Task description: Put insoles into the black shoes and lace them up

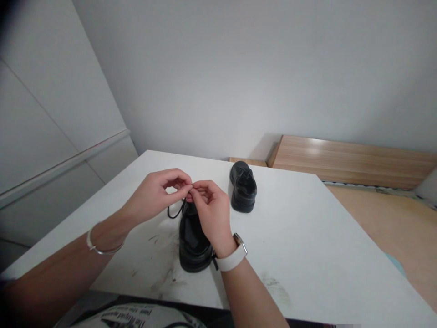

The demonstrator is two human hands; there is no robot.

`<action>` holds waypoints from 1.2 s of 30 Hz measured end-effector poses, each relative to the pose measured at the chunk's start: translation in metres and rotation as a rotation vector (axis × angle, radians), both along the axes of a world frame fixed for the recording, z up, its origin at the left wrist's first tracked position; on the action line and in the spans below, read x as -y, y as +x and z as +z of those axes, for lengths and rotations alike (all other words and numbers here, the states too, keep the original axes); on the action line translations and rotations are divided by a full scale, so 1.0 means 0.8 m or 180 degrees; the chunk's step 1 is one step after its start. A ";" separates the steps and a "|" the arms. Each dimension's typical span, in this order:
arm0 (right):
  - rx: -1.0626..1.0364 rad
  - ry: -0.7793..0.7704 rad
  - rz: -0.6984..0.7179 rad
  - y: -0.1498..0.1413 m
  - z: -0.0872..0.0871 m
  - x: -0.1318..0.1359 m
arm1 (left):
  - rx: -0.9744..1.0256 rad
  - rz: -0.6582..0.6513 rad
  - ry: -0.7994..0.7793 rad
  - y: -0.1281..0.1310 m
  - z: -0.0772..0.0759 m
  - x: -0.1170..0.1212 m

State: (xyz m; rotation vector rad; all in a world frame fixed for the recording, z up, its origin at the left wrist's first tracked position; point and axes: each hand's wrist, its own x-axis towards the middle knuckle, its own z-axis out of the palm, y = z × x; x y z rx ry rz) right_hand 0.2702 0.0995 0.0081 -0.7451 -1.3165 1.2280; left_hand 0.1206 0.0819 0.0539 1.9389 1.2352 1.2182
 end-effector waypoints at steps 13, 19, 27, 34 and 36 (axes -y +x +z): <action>0.0698 0.0807 -0.0615 0.009 0.005 0.007 | -0.1446 0.0270 -0.0437 -0.041 -0.078 -0.091; 0.0934 0.0968 -0.0726 0.010 0.003 0.002 | -0.1343 0.0092 -0.0483 -0.036 -0.088 -0.092; 0.0688 0.1620 -0.0798 0.005 0.081 0.002 | -0.0368 -0.0323 -0.0582 -0.027 -0.072 -0.099; -0.0105 0.2419 -0.1237 -0.016 0.200 0.029 | -0.0064 -0.1064 -0.0902 -0.021 -0.073 -0.067; -0.0243 0.2403 -0.1188 -0.023 0.216 0.023 | 0.0016 -0.1153 -0.0915 -0.024 -0.074 -0.056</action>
